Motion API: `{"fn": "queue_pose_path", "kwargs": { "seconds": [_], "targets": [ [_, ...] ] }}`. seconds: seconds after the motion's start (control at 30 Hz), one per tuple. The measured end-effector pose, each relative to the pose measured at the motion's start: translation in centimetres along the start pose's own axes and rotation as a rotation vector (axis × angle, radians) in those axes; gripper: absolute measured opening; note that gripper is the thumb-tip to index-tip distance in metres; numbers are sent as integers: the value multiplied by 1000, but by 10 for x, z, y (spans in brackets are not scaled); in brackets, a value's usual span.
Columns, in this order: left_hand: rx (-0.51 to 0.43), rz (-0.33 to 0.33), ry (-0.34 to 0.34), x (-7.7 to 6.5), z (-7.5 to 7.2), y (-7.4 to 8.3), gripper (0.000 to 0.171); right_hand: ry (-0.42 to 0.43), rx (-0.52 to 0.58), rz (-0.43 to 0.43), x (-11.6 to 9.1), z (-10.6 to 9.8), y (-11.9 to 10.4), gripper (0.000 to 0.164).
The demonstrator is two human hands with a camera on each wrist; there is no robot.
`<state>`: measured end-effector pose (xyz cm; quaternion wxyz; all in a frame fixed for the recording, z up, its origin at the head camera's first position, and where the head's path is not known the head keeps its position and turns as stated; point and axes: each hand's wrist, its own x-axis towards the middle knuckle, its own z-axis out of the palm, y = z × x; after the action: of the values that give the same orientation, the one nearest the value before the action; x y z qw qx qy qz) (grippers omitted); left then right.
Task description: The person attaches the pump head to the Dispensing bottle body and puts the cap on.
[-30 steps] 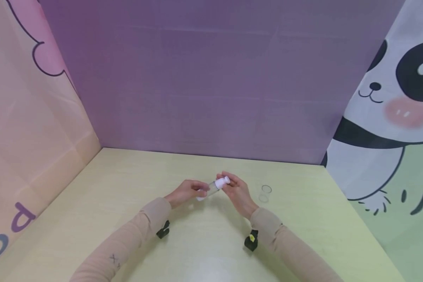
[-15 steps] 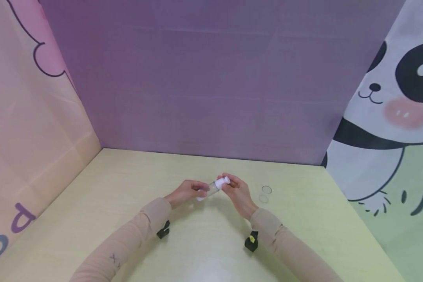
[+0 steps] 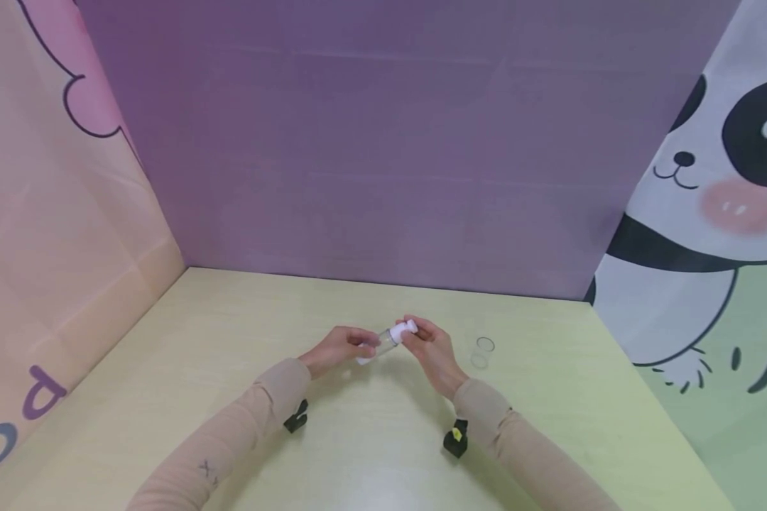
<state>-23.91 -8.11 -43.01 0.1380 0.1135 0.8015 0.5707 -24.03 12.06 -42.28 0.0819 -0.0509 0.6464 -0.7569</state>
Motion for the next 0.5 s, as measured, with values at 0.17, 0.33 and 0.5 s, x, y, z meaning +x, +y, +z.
{"fn": "queue_pose_path", "kwargs": {
  "seconds": [0.17, 0.33, 0.5],
  "targets": [
    [-5, 1, -3, -1, 0, 1, 34, 14, 11, -2, 0, 1, 0, 39],
    [-12, -6, 6, 1, -1, -2, 31, 40, 29, -7, 1, 2, 0, 40],
    [-9, -14, 16, 2, -2, -4, 31, 57, 23, 0, 2, 3, 1, 42]
  ]
}}
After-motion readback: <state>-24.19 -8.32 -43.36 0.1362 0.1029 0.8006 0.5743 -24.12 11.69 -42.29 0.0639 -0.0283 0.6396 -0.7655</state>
